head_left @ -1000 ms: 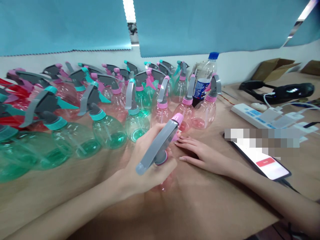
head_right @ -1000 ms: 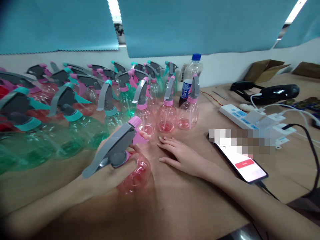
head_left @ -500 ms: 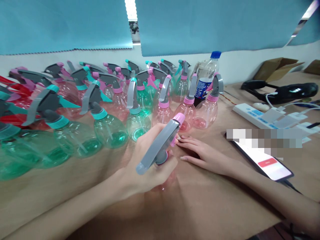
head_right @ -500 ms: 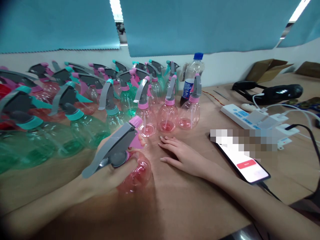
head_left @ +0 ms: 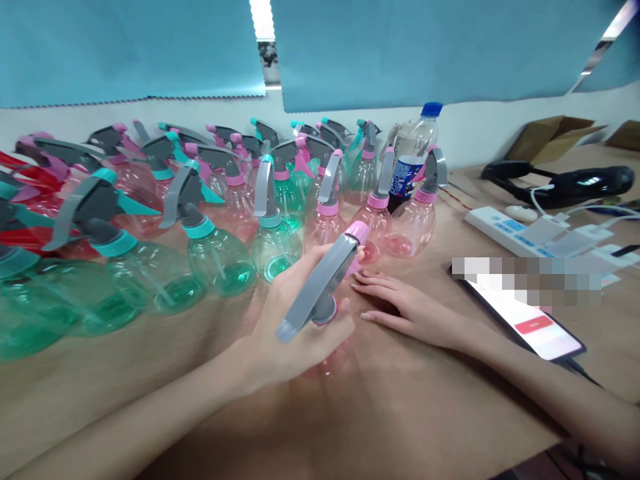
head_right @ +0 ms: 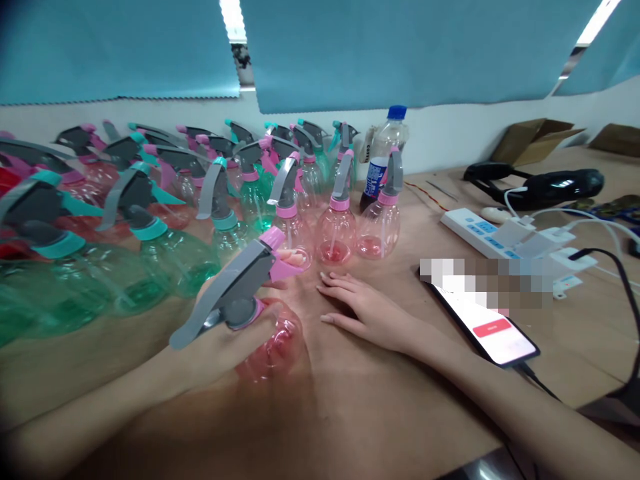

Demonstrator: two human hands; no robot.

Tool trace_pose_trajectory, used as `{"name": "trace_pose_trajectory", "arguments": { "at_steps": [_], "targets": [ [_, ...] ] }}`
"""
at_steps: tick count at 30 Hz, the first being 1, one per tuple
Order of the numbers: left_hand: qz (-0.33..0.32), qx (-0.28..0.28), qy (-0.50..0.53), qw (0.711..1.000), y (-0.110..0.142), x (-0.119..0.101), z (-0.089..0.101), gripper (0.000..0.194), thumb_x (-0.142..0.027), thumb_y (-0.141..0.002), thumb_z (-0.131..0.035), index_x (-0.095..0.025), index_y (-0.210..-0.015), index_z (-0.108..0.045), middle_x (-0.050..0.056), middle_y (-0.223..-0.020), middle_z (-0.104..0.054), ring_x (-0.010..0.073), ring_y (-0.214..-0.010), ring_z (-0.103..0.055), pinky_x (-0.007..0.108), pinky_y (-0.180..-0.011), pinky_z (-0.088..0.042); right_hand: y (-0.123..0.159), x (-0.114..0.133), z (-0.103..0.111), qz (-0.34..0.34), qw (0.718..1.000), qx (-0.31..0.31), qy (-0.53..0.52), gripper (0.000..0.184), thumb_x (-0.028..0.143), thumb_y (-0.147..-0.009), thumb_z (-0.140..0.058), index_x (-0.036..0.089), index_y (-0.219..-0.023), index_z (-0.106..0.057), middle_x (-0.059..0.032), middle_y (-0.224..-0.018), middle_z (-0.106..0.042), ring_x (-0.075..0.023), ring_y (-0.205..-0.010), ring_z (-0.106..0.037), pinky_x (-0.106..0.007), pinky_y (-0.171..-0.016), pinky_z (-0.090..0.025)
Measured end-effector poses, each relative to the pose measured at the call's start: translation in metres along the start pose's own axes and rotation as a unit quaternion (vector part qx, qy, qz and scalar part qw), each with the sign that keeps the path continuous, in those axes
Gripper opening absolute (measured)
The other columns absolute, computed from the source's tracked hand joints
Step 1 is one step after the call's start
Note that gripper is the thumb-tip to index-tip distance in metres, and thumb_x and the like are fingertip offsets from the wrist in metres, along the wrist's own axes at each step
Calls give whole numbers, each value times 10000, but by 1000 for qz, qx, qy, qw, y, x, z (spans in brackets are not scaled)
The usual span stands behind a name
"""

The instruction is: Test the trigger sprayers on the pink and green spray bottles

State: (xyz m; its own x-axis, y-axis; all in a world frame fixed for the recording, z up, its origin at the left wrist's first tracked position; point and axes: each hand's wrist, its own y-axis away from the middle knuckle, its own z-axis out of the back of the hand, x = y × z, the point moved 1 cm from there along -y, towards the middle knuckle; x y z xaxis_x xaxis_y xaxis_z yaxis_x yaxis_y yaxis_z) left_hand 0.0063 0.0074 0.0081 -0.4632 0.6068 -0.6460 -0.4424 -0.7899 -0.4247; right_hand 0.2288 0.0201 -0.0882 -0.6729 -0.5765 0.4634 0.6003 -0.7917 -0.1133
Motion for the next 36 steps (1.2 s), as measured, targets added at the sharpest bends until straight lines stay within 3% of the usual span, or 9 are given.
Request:
{"name": "trace_pose_trajectory", "arguments": {
  "at_steps": [4,25,36],
  "targets": [
    [-27,-17,50,998,2,6,-4,342,-165,-753,-554,-228,-1089,-528,-5,-883,-637,149,-706,-623,299,-722,-550,0,1,1,1,1000,-5,-4,565,512,-952,-454,168,-1398,-488,-110,-1496,-440,-262,-1396,-375,-461,-1152,-324],
    [-28,-18,62,998,2,4,-3,288,-158,-781,-550,-226,-1058,-509,-33,-789,-554,129,-592,-537,292,-641,-525,0,-2,-1,8,1000,1,8,566,512,-960,-436,163,-1404,-476,-116,-1504,-426,-257,-1411,-349,-471,-1158,-309],
    [-14,-14,57,998,1,3,-3,293,-185,-768,-558,-244,-1053,-521,-22,-781,-582,148,-597,-567,305,-650,-537,1,-1,-1,9,1000,-10,-9,543,495,-953,-465,197,-1406,-475,-112,-1488,-450,-270,-1400,-368,-495,-1146,-324]
  ]
}}
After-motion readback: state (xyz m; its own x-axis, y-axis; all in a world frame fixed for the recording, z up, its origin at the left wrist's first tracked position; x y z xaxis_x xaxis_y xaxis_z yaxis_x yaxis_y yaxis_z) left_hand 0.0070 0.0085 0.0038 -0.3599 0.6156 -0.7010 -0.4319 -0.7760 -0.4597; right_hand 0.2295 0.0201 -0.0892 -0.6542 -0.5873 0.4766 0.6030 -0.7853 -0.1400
